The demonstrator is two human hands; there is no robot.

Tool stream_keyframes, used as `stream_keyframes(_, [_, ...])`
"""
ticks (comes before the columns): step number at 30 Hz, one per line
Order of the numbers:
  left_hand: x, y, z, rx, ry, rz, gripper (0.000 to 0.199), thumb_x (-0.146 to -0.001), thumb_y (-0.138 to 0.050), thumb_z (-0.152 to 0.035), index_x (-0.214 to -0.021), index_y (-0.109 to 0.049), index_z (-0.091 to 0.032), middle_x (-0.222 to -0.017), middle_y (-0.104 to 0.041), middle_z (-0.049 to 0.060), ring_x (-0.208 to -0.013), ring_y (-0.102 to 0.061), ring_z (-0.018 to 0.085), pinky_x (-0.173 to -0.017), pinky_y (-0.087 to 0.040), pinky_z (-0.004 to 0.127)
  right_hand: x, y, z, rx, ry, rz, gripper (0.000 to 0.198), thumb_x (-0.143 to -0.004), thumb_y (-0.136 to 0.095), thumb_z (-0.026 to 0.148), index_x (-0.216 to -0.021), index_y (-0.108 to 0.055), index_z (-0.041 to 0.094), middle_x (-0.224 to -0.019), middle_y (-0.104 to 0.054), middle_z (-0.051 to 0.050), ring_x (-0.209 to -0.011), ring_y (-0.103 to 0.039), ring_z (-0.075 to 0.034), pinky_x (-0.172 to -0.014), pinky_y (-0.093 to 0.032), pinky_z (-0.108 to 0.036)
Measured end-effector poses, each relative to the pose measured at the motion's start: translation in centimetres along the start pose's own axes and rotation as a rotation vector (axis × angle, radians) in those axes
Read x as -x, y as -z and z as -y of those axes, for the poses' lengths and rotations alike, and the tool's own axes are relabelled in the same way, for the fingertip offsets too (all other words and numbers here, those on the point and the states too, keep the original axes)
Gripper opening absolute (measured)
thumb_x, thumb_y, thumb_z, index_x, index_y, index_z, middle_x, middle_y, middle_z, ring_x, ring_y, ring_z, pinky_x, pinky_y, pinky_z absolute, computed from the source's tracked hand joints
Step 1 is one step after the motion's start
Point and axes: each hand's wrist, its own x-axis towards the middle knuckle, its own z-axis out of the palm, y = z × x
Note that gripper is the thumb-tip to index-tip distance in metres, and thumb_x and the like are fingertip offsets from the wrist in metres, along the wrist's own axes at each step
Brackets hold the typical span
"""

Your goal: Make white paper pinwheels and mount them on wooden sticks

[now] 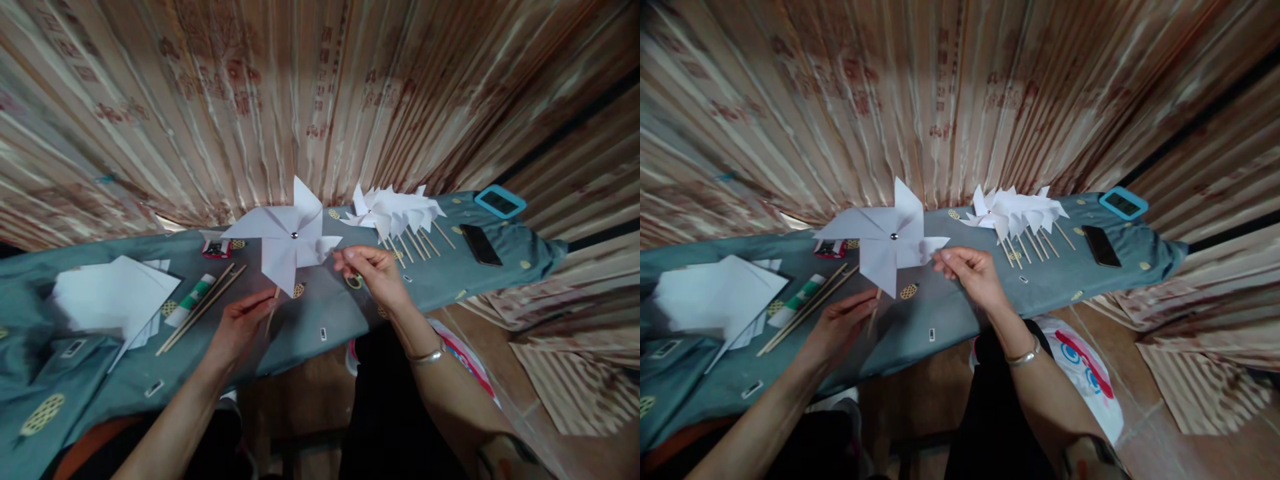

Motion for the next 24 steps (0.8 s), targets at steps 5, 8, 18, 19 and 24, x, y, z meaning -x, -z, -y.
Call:
stream_keyframes(5, [0.2,0.0,0.2,0.011,0.013,0.034,0.033,-0.041,-0.087,-0.018,-0.072,-0.078,-0.013,-0.071,-0.074,0.005,-0.066,-0.064,0.012,-0.069,-0.05,0.021,-0.8,0.6,-0.7,-0.093,0.011,-0.18,0.029,-0.07,-0.075,0.049,-0.076,-0.074,0.021,-0.068,-0.072,-0.001,-0.052,-0.053,-0.009,-0.051,-0.044,-0.023])
stream_keyframes(8, [0.2,0.2,0.5,0.002,0.006,0.058,0.033,-0.043,-0.087,-0.019,-0.074,-0.078,-0.013,-0.073,-0.074,0.005,-0.067,-0.065,0.014,-0.071,-0.051,0.023,-1.2,1.0,-1.3,-0.075,0.02,-0.244,0.027,-0.07,-0.074,0.047,-0.077,-0.073,0.021,-0.069,-0.072,-0.001,-0.052,-0.054,-0.009,-0.052,-0.045,-0.024])
stream_keyframes(18, [0.1,0.8,1.1,-0.026,0.003,0.103,0.035,-0.044,-0.088,-0.024,-0.076,-0.079,-0.015,-0.074,-0.075,0.005,-0.072,-0.067,0.016,-0.076,-0.051,0.025,-2.0,1.1,-3.0,0.102,0.123,-0.218,0.041,-0.074,-0.072,0.049,-0.106,-0.069,0.023,-0.112,-0.072,-0.008,-0.108,-0.065,-0.021,-0.094,-0.05,-0.038])
stream_keyframes(19, [0.1,0.8,1.0,-0.028,0.003,0.11,0.035,-0.044,-0.088,-0.024,-0.077,-0.079,-0.015,-0.075,-0.075,0.005,-0.072,-0.067,0.016,-0.076,-0.051,0.025,-2.0,1.1,-3.0,0.077,0.082,-0.19,0.042,-0.074,-0.072,0.05,-0.107,-0.068,0.024,-0.112,-0.072,-0.007,-0.107,-0.065,-0.02,-0.093,-0.051,-0.038])
stream_keyframes(24, [0.2,0.7,1.0,-0.023,-0.007,0.099,0.034,-0.043,-0.089,-0.024,-0.074,-0.079,-0.016,-0.074,-0.076,0.005,-0.07,-0.066,0.015,-0.076,-0.051,0.025,-1.9,0.7,-3.0,0.0,-0.071,-0.088,0.044,-0.068,-0.076,0.049,-0.104,-0.07,0.025,-0.089,-0.073,-0.001,-0.082,-0.067,-0.015,-0.081,-0.054,-0.033])
